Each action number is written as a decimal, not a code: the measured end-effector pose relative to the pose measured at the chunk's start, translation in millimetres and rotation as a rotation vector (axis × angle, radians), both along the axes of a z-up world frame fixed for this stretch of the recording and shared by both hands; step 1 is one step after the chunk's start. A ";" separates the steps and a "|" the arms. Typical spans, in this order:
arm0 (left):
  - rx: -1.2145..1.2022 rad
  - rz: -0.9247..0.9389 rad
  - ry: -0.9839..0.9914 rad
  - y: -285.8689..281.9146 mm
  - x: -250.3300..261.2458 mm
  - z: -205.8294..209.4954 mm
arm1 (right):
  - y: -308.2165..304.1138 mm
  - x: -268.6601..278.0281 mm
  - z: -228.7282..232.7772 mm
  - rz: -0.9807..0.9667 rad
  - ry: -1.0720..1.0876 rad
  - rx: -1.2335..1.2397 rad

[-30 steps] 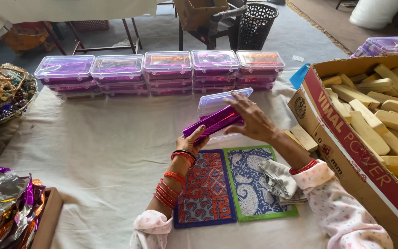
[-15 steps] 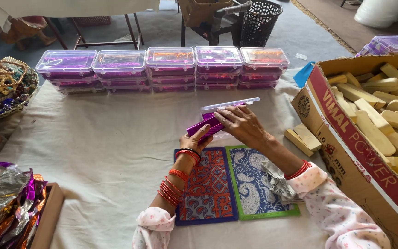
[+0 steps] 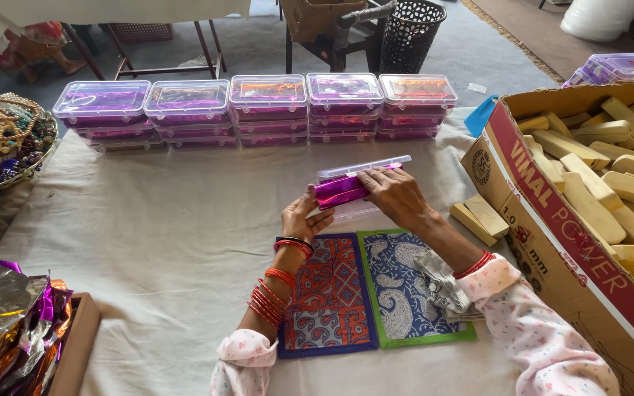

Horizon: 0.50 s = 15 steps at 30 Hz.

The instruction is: Wrapping wooden blocks in decorative foil and placing them into plastic containers.

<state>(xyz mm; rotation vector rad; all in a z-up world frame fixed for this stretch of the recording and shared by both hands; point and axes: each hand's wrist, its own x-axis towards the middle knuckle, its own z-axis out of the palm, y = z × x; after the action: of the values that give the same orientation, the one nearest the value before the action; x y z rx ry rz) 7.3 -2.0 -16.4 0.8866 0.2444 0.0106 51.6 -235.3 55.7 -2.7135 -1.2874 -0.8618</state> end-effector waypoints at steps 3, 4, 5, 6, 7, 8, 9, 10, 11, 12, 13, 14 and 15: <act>0.070 0.073 0.051 11.0 0.0 -0.7 | -10.5 12.9 -11.3 -0.063 0.039 -0.027; 0.069 0.076 0.051 12.7 2.8 -6.0 | -9.3 11.6 -7.3 -0.061 0.038 -0.028; 0.069 0.094 0.069 14.4 5.8 -11.3 | -8.2 10.4 -3.4 -0.100 0.110 -0.057; 0.070 0.114 0.089 16.7 8.2 -17.1 | -6.6 9.0 -0.2 -0.138 0.183 -0.084; 0.070 0.117 0.090 16.7 9.7 -20.8 | -4.9 8.8 2.5 -0.135 0.183 -0.084; 0.077 0.120 0.071 16.7 10.8 -24.9 | -3.4 8.0 4.7 -0.166 0.270 -0.125; 0.084 0.124 0.051 16.6 11.9 -29.1 | -2.0 7.4 6.7 -0.197 0.357 -0.166; 0.085 0.124 0.053 13.2 13.3 -33.6 | -1.0 9.8 7.1 -0.197 0.359 -0.165; 0.170 0.140 0.002 9.9 14.7 -38.2 | 0.0 12.2 7.4 -0.214 0.393 -0.205; 0.254 0.157 -0.049 6.9 15.5 -43.1 | 1.3 14.5 7.5 -0.229 0.428 -0.246; 0.254 0.157 -0.046 3.7 12.2 -40.7 | 2.6 14.9 8.8 -0.228 0.430 -0.246; 0.365 0.181 -0.101 1.0 9.3 -37.7 | 4.2 15.7 10.5 -0.245 0.466 -0.263; 0.475 0.205 -0.155 -1.8 6.4 -34.6 | 5.7 16.4 12.3 -0.262 0.501 -0.279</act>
<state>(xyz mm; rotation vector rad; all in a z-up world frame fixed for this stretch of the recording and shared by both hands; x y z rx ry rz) 13.7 -3.8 -51.0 1.3227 0.1891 0.3386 68.0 -229.6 68.1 -3.0658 -1.0212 0.0229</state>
